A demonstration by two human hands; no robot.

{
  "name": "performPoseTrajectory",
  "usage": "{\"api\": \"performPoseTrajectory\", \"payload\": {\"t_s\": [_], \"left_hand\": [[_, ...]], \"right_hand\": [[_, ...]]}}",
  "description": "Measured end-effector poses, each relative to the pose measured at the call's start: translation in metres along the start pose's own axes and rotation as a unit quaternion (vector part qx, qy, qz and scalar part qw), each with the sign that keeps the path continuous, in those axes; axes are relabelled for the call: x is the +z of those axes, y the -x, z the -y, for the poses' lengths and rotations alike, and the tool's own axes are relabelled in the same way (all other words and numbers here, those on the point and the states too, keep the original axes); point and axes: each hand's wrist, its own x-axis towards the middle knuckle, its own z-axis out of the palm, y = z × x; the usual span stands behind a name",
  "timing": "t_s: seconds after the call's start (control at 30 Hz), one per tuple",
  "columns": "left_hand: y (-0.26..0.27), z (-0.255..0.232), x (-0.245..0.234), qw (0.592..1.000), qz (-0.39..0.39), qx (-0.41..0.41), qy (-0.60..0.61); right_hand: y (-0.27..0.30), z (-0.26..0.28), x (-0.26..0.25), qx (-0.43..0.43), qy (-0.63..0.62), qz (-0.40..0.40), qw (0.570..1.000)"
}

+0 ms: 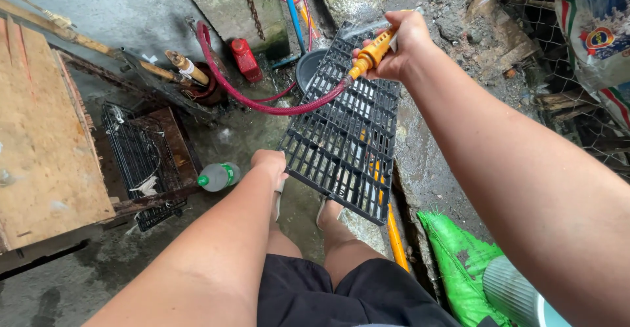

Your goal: Washing a black plastic grate using a water hose with a spray nozzle.

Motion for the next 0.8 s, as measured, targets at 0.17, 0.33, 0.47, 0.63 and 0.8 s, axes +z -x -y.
{"api": "performPoseTrajectory", "payload": {"t_s": [0.17,0.33,0.47,0.63,0.8], "left_hand": [[0.005,-0.005,-0.008,1.0,0.002,-0.007,0.02],[0.004,-0.004,-0.01,1.0,0.001,-0.004,0.012],[0.002,-0.002,-0.01,1.0,0.007,-0.008,0.013],[-0.004,-0.001,-0.01,1.0,0.011,-0.008,0.005],[-0.01,-0.001,-0.012,0.999,0.017,-0.015,0.033]], "right_hand": [[-0.003,0.004,-0.014,-0.009,-0.023,-0.024,0.999],[0.003,0.011,-0.029,-0.015,-0.03,-0.035,0.999],[0.002,0.02,-0.044,-0.04,-0.028,-0.059,0.997],[-0.016,0.035,-0.063,-0.045,-0.044,-0.042,0.997],[-0.015,0.028,-0.035,-0.034,-0.04,-0.012,0.999]]}}
